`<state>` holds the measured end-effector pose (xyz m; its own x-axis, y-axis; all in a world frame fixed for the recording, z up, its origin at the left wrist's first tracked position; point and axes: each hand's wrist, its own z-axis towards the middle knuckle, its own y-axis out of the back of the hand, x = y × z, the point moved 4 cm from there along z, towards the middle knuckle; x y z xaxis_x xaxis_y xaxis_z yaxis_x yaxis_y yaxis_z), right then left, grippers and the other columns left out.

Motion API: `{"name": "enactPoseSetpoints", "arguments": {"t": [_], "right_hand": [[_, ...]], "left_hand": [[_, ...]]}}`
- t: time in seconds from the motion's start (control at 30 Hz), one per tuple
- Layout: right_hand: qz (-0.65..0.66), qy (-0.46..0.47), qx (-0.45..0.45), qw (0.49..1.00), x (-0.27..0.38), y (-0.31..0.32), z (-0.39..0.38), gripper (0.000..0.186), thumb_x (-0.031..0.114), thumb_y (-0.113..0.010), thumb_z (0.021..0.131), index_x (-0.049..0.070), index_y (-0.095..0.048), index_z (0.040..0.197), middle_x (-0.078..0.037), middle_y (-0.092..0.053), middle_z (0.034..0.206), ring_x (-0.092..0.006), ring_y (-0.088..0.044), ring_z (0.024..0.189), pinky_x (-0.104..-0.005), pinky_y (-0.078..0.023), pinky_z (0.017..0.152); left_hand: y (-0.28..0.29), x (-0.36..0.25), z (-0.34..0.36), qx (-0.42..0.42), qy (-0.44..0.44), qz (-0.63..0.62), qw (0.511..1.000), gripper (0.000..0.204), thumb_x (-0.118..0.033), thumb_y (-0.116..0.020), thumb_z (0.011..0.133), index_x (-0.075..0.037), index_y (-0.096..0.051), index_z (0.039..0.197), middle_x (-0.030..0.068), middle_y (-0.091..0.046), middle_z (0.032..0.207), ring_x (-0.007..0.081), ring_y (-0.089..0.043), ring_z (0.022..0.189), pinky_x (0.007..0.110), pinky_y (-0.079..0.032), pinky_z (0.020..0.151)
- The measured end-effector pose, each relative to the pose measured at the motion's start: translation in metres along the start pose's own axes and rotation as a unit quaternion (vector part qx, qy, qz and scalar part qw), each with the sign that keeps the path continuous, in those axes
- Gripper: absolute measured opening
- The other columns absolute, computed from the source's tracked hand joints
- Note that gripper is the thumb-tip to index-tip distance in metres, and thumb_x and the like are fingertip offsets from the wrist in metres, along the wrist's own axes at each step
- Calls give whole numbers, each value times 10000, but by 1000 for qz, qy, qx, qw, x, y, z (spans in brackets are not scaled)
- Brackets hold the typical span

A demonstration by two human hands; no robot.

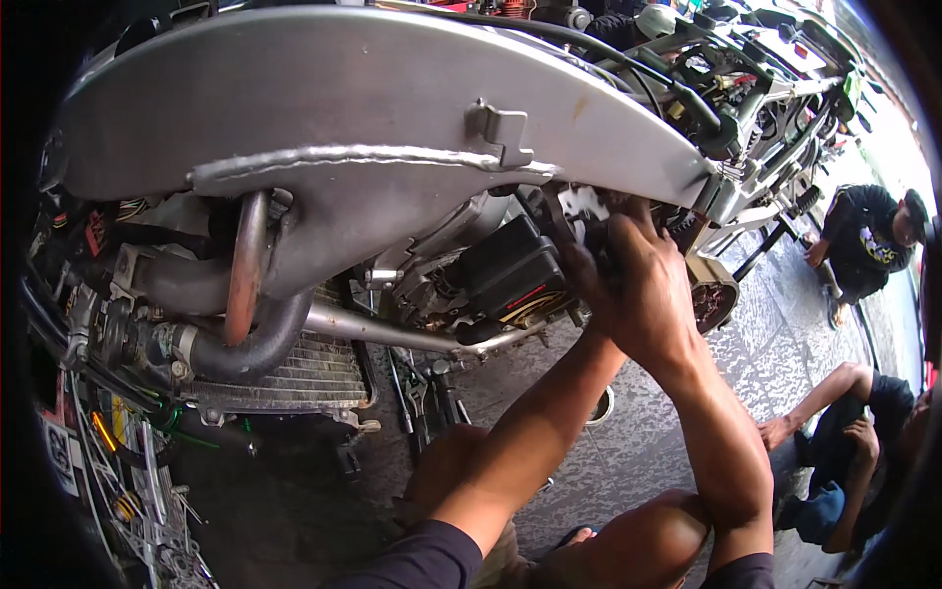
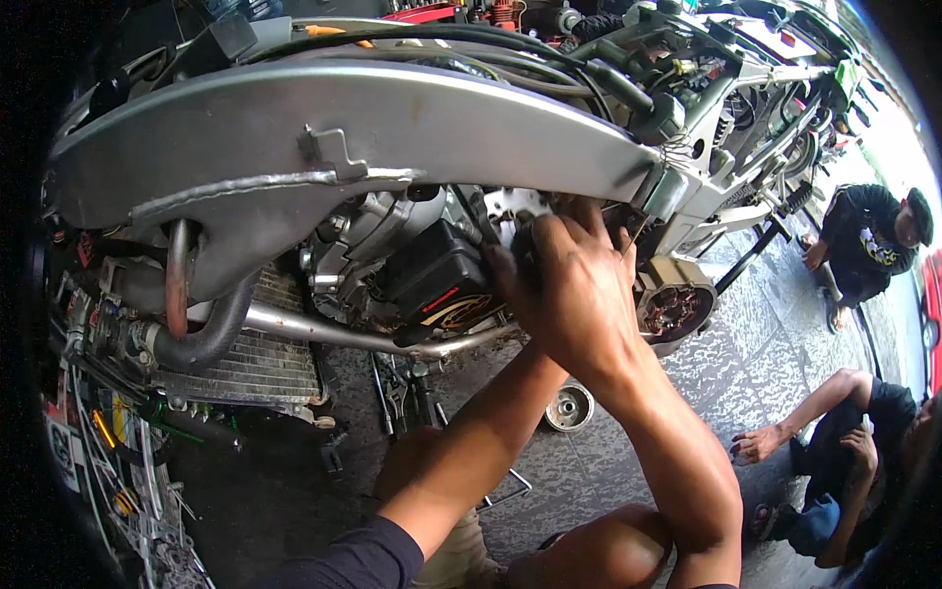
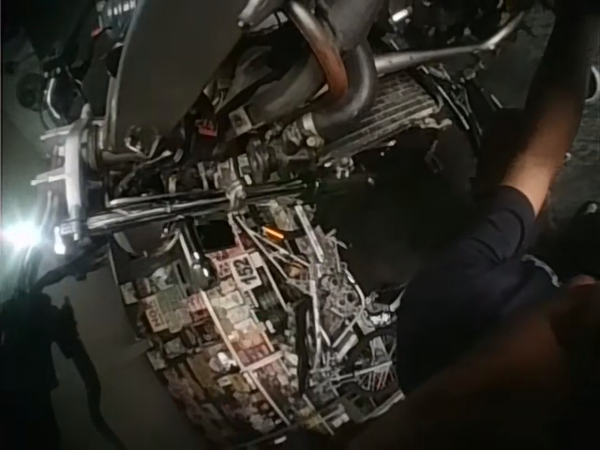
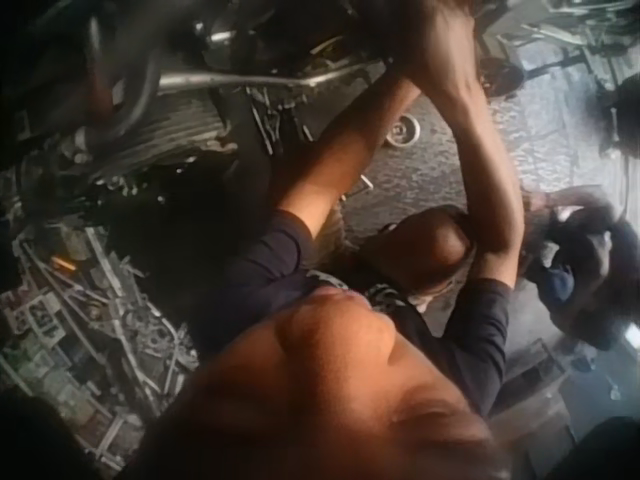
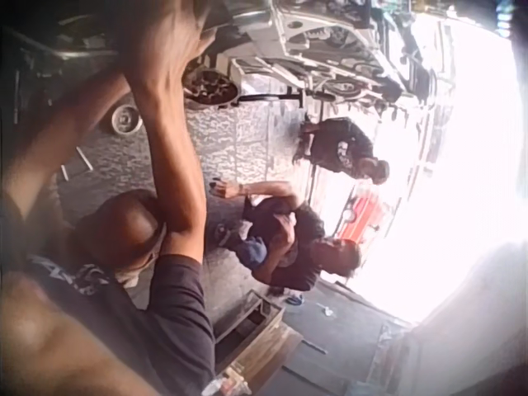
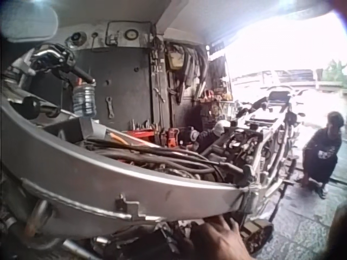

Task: The person fastens motorcycle engine components using a wrench, mounts a flywheel onto the engine shaft, tightens its nut using an impact wrench, and attaches the outer engine cover.

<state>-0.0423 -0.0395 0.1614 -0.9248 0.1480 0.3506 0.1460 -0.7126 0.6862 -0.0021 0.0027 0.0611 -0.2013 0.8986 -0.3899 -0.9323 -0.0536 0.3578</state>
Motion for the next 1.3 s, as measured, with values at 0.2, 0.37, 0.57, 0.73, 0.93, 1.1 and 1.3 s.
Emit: {"name": "enactPoseSetpoints", "arguments": {"t": [0.2,0.37,0.57,0.73,0.93,1.1,1.3], "right_hand": [[46,-25,68,996,6,27,-31,234,176,-753,826,-4,-606,851,-133,-592,696,-270,-593,614,-375,-478,589],[111,-36,152,981,26,71,-62,249,144,-808,769,12,-604,820,-104,-602,692,-240,-630,576,-338,-496,532],[129,-75,265,953,21,113,-110,266,190,-842,728,77,-631,846,-80,-596,712,-260,-624,547,-377,-507,494],[64,-12,295,953,-14,105,-148,318,233,-824,729,63,-605,884,-67,-570,729,-267,-628,568,-377,-511,472],[56,116,304,944,-20,50,-173,264,231,-726,810,61,-528,769,-40,-474,698,-180,-597,566,-321,-500,434],[75,163,320,930,-11,-5,-210,241,214,-715,784,60,-531,756,-28,-469,699,-149,-599,584,-302,-509,440],[97,149,348,921,11,-48,-246,207,196,-697,749,82,-525,747,-22,-458,694,-150,-600,595,-294,-509,450]], "left_hand": [[6,-6,6,-27,52,-56,997,667,-171,-623,909,-19,-282,1462,286,-313,1460,416,-407,1331,466,-448,1029],[25,-1,20,64,135,-122,981,700,-159,-657,856,-70,-303,1453,378,-299,1437,553,-539,1128,513,-579,818],[37,-12,-11,153,41,-123,980,745,-96,-631,839,27,-271,1480,368,-216,1516,538,-431,1293,468,-536,952],[99,15,-55,274,-86,-209,935,525,-2,-635,793,-5,-511,1303,231,-443,1430,282,-607,1054,383,-513,905],[149,35,-96,565,146,-515,628,924,-163,-816,733,-28,-315,1498,159,-418,1482,257,-437,1338,415,-380,1083],[153,51,-148,531,10,-478,699,1214,-274,-913,616,9,-179,1540,211,-402,1488,380,-413,1342,468,-354,1120],[177,77,-205,513,50,-460,723,1263,-226,-922,598,23,-128,1548,239,-473,1401,380,-492,1252,456,-388,1078]]}}
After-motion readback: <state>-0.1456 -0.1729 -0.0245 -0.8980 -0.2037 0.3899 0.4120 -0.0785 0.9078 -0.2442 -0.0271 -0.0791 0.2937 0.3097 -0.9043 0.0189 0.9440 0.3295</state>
